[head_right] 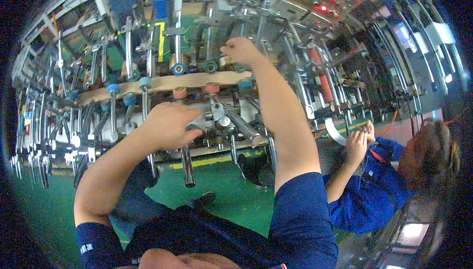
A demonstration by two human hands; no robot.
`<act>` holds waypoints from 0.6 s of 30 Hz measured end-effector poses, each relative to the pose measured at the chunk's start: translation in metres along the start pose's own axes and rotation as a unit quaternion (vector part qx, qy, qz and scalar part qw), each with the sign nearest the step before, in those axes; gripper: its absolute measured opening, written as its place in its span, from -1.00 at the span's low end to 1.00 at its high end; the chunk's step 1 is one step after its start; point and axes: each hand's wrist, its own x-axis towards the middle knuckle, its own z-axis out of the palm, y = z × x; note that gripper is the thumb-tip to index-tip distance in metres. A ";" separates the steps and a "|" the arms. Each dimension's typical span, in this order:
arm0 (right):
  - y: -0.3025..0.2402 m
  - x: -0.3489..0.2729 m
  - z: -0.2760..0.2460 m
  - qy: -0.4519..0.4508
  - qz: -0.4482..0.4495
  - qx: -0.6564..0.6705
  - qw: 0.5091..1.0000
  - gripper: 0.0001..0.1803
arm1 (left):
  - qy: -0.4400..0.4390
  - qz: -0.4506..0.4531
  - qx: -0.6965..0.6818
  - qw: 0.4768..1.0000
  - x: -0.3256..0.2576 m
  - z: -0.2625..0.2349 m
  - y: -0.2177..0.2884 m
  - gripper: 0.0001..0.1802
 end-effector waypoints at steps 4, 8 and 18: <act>0.001 0.013 0.011 -0.031 -0.030 0.036 0.998 -0.58 | 0.003 -0.022 0.013 1.000 0.000 -0.013 0.008 -0.61; 0.001 0.025 0.017 -0.007 -0.063 -0.058 0.996 -0.48 | -0.012 -0.044 0.006 0.999 0.004 -0.015 0.012 -0.49; 0.002 0.004 0.011 0.042 0.038 -0.018 0.998 -0.51 | -0.021 -0.057 -0.027 0.998 0.007 -0.011 0.015 -0.51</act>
